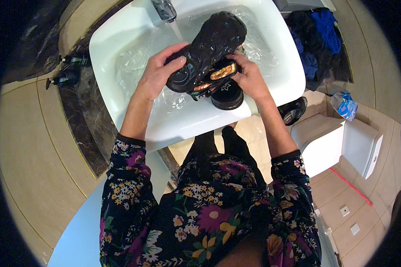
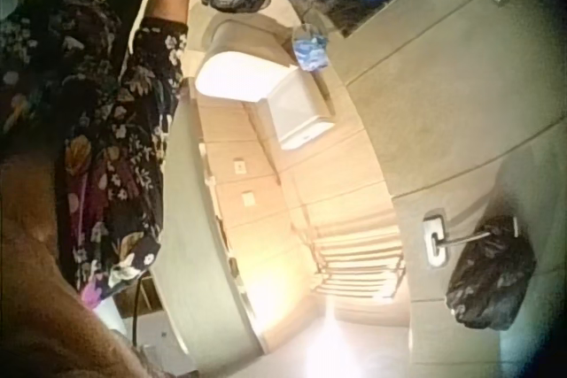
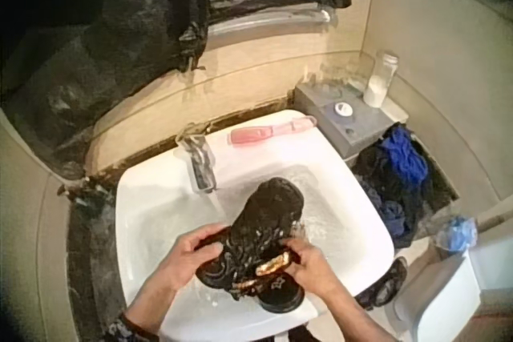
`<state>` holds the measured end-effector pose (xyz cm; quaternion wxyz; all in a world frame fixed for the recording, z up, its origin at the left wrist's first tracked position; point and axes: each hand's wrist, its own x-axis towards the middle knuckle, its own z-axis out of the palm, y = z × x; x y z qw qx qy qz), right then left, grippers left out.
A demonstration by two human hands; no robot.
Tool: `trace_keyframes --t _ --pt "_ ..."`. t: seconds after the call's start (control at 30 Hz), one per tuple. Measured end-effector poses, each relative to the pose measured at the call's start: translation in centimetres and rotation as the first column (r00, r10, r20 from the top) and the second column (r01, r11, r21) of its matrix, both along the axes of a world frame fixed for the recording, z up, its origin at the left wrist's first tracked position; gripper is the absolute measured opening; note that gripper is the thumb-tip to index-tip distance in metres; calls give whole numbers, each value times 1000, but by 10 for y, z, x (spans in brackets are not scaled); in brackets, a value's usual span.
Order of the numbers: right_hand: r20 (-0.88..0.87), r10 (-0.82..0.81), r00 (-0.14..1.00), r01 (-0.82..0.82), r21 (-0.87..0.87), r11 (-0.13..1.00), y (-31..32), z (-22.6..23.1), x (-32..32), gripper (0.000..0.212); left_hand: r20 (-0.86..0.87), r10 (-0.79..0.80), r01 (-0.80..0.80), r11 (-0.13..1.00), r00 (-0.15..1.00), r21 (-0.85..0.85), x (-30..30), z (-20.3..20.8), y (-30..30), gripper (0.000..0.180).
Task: The person washes a pair of black sandals with gold patterns in a bathroom sink, rinses them, and places them on the floor. Then the person washes a blue cloth under running water, wrings it out, and sets it aside.
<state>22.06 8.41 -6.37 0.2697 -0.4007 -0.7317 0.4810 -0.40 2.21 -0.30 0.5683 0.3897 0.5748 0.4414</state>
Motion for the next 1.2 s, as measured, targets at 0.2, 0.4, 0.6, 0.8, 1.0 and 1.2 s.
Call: trace_keyframes --t 0.2,0.4,0.6,0.8,1.0,1.2 --pt "29 -14 999 13 24 1000 -3 14 -3 39 73 60 -62 997 996 33 8 1 7 31" --pt "38 -93 995 89 97 991 -3 15 -4 39 95 50 -52 998 994 26 13 10 12 31" --pt "6 -110 994 108 169 980 -6 18 -5 42 64 -15 15 1000 998 -1 3 10 13 43" --pt "23 -118 993 110 229 967 -8 14 -8 42 -124 -227 210 968 966 -136 3 17 13 73" --pt "24 -99 995 89 262 961 -9 16 -10 46 -86 -275 263 955 957 -136 -8 23 5 82" --pt "34 -94 995 81 284 955 -7 19 -12 44 -111 -311 302 949 944 -96 -7 27 -1 85"
